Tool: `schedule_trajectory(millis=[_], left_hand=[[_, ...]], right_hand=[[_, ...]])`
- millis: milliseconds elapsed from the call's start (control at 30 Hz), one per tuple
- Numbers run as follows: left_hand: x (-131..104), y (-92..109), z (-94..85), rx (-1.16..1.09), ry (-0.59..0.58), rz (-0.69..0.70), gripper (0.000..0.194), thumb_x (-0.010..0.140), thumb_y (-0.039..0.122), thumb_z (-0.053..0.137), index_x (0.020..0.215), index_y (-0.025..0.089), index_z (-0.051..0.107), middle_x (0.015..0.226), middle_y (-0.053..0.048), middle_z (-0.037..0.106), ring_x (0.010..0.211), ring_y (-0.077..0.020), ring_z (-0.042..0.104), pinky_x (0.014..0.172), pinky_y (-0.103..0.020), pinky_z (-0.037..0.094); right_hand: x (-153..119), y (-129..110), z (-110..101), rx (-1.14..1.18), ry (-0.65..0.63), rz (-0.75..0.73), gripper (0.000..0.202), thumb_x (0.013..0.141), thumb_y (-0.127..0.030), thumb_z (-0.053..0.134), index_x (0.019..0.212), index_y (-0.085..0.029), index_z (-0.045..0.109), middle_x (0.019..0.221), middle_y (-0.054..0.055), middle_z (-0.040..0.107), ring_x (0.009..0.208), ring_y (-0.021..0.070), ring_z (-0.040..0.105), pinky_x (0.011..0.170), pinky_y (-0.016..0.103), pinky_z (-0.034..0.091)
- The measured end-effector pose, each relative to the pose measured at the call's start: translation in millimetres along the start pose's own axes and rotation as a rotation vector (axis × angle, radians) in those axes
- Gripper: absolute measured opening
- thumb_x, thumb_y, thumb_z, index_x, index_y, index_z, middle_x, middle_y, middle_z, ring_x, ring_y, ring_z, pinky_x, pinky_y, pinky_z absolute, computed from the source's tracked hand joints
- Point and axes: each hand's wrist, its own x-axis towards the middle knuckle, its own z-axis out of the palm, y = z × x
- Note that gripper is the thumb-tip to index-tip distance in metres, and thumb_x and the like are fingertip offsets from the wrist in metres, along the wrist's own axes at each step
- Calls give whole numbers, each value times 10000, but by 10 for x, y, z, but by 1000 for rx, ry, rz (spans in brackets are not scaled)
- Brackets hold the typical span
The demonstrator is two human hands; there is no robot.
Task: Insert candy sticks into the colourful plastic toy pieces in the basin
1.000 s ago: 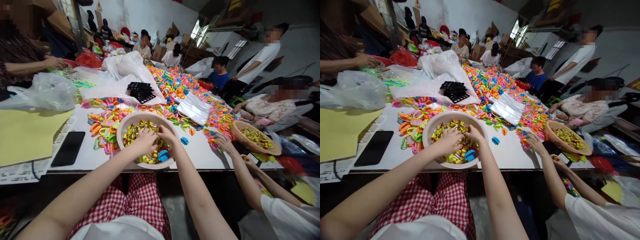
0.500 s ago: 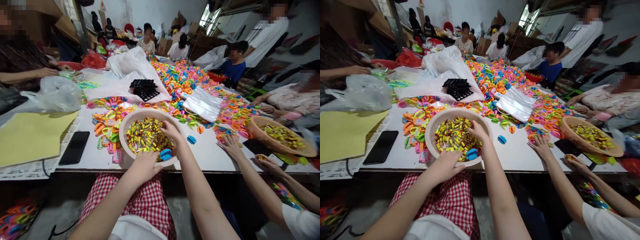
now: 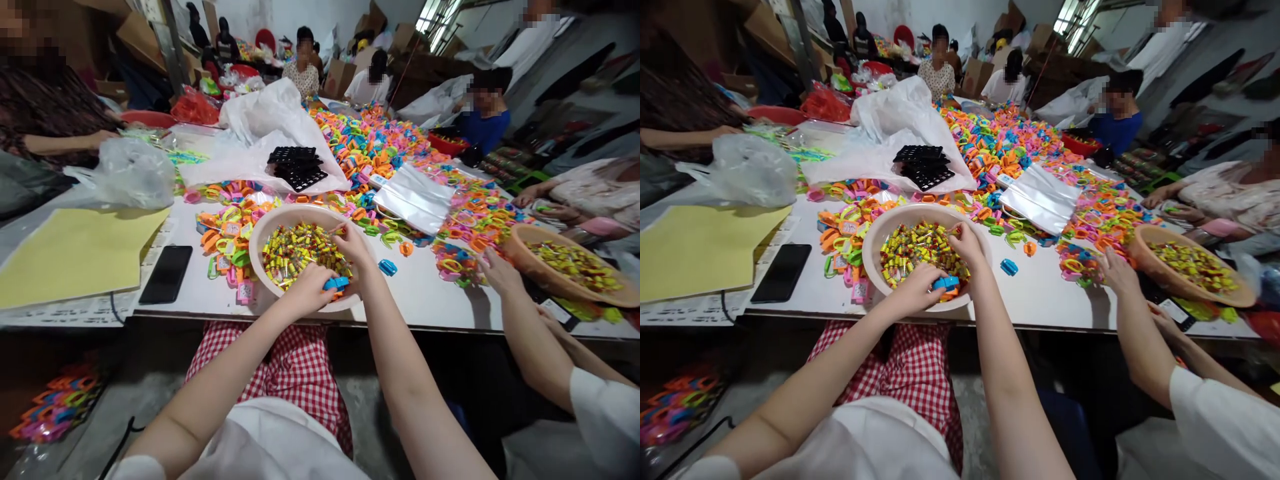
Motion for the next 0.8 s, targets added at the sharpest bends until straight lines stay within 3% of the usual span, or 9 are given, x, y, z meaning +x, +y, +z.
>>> schedule_trajectory(millis=[167, 500, 800], left_hand=[[-17, -23, 8, -69, 52, -18, 191, 797, 134, 475, 955, 192, 565, 1033, -61, 611, 1054, -217, 493, 956, -370, 408], [-80, 13, 130, -71, 60, -14, 169, 806, 142, 455, 917, 209, 564, 956, -52, 604, 982, -215, 491, 899, -390, 426], [-193, 138, 193, -170, 78, -70, 110, 804, 154, 493, 883, 203, 552, 963, -53, 607, 995, -212, 513, 899, -362, 415]], right_hand=[[-38, 8, -36, -35, 12, 59, 141, 661, -254, 497, 780, -209, 437, 708, -11, 511, 667, 151, 477, 609, 268, 394], [-145, 127, -60, -168, -112, 79, 180, 720, -307, 525, 845, -185, 481, 796, 22, 565, 716, 175, 537, 618, 280, 398], [-340, 138, -81, -174, -76, 61, 160, 720, -288, 524, 843, -196, 480, 837, 44, 596, 769, 203, 554, 701, 314, 418]])
